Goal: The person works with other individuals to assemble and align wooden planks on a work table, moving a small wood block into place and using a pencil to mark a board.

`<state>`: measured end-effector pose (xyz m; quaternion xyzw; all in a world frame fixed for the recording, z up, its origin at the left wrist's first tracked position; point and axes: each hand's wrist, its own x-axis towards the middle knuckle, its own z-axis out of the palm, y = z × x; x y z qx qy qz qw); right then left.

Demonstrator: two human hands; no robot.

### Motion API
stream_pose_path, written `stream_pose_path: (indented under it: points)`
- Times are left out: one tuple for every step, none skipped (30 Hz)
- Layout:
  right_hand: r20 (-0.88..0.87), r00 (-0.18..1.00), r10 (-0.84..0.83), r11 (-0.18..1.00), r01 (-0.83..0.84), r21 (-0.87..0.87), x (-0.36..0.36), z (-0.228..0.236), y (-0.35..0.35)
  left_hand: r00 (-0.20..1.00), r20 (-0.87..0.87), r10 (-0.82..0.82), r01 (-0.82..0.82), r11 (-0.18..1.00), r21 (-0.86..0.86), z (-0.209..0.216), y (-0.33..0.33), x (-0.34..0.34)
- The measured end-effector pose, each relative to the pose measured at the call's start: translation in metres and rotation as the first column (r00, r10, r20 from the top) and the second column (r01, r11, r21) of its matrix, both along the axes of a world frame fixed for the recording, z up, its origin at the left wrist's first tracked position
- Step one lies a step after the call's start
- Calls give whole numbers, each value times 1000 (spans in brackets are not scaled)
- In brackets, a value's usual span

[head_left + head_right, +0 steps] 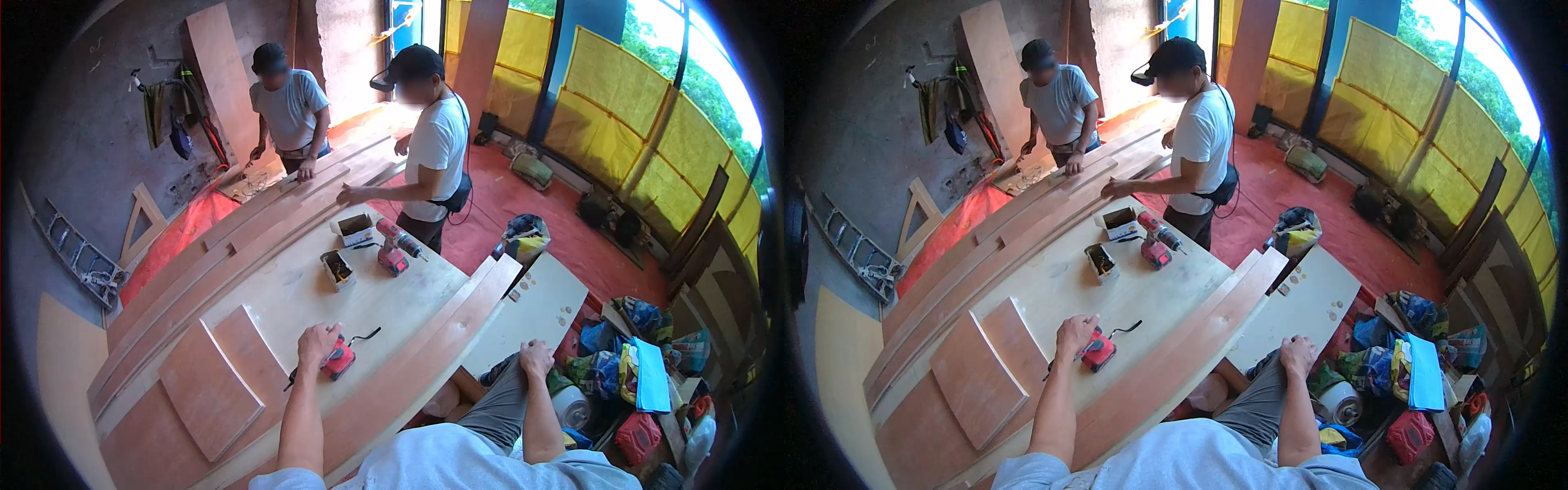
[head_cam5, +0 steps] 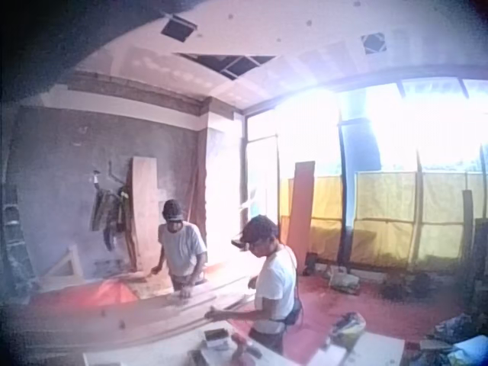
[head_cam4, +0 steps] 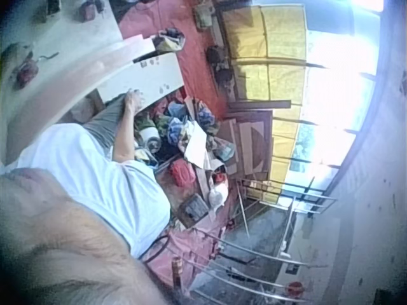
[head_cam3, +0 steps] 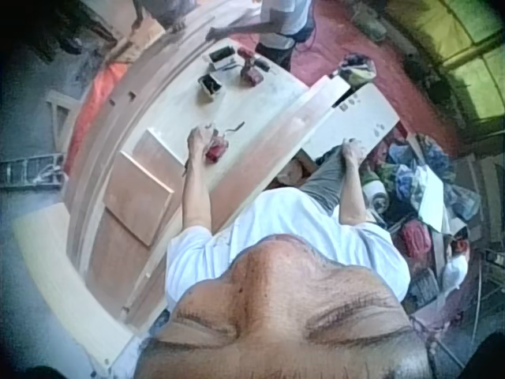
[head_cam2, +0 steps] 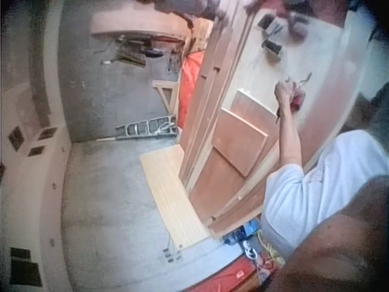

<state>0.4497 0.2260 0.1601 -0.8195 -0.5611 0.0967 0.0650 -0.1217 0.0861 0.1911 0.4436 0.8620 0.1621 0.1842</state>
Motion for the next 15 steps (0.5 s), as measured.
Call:
stream_pose_path:
  points:
    - [-3,1000,3,1000,-3,-14,0,0,0,1000,-1,5,-5,1000,-9,1,0,0]
    - [4,1000,6,1000,-6,-7,-1,1,0,1000,-4,6,-6,1000,-1,1,0,0]
    - [18,1000,2,1000,-2,3,-1,1,1,1000,-3,10,-11,1000,-19,2,1,1]
    - [11,1000,9,1000,-9,-1,-1,1,0,1000,2,9,-9,1000,-21,2,1,1]
    - [7,1000,7,1000,-7,-4,-1,2,1,1000,6,12,-12,1000,-15,2,2,1]
    - [3,1000,4,1000,-4,7,-1,2,0,1000,6,9,-9,1000,-21,3,2,1]
    - [2,1000,7,1000,-7,-6,-2,3,0,1000,2,7,-7,1000,-25,3,2,1]
    - [-4,1000,6,1000,-6,0,-3,5,0,1000,-4,5,-5,1000,-28,3,2,1]
    - [-12,1000,4,1000,-4,13,-3,6,-1,1000,-2,9,-9,999,-32,3,1,1]
    - [-8,1000,8,1000,-8,2,-5,7,-1,1000,6,4,-4,1000,-26,3,1,1]
    - [-8,1000,6,1000,-6,-2,-5,8,-1,1000,9,-8,8,1000,-16,3,0,1]
    - [-2,1000,-9,1000,9,6,-6,9,-1,1000,16,4,-4,1000,-18,3,0,1]
    - [-7,1000,11,1000,-11,-7,-7,9,-1,1000,11,-13,13,1000,-12,2,0,0]
    - [-12,1000,-6,1000,5,-12,-6,8,-1,999,10,-32,31,999,10,1,-1,0]
    - [-10,999,-36,999,36,-11,-5,6,0,1000,5,-26,26,1000,-5,-1,-1,0]
